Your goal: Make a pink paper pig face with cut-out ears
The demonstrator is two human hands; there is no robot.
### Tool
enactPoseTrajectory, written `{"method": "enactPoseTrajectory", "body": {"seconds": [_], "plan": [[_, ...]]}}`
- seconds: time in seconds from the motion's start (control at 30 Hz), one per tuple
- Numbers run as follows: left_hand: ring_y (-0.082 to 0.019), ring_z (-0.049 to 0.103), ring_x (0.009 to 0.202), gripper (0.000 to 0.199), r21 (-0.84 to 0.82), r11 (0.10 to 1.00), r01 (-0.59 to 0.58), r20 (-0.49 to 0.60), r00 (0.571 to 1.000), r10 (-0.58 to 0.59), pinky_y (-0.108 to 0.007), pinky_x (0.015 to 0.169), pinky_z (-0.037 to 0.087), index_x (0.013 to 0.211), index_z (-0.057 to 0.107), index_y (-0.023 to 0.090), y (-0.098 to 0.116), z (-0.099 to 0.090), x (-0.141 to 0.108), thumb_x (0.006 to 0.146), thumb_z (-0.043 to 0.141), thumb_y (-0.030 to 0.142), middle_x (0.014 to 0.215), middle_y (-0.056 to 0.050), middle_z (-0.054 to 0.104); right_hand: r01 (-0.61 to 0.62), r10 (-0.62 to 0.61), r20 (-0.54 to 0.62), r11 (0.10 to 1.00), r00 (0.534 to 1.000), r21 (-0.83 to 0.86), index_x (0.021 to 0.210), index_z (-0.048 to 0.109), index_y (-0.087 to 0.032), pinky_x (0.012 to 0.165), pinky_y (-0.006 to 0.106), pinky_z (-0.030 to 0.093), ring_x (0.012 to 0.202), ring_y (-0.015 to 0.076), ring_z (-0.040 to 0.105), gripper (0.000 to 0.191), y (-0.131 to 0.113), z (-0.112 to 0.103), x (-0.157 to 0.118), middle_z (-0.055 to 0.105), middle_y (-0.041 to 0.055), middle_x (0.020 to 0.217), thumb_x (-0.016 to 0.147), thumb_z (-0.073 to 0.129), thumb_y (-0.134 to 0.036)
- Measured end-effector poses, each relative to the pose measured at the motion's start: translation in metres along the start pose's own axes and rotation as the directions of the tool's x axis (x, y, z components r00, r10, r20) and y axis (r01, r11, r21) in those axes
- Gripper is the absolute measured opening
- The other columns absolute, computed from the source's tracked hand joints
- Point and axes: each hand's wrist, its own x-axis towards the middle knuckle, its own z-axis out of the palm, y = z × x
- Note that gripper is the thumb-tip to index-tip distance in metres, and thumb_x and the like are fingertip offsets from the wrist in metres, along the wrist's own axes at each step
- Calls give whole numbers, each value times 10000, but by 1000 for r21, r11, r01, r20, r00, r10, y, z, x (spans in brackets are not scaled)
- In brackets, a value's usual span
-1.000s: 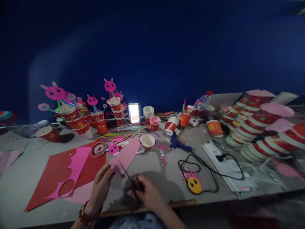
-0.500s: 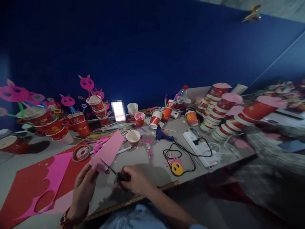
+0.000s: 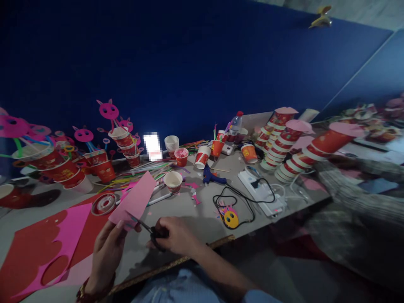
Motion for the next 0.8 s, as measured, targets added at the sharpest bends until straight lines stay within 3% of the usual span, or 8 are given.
{"method": "enactPoseTrajectory", "body": {"seconds": [0.47,0.8], "plan": [[-209,683,756,259,82,995,-64,63,996,59,-284,773,499,854,704,176,0,3,12,869,680,433,732,-45,726,-27,27,7,999,1000,-26,643,496,-199,515,214,253,567,101,347,438,0,-3,9,413,-85,586,752,752,-537],[-209,659,723,342,126,989,-74,100,993,62,-296,755,498,847,716,155,-4,6,11,880,638,486,712,-61,717,-42,43,16,998,999,-55,631,417,-215,526,230,244,567,112,330,469,9,1,7,379,-85,579,764,718,-548]]}}
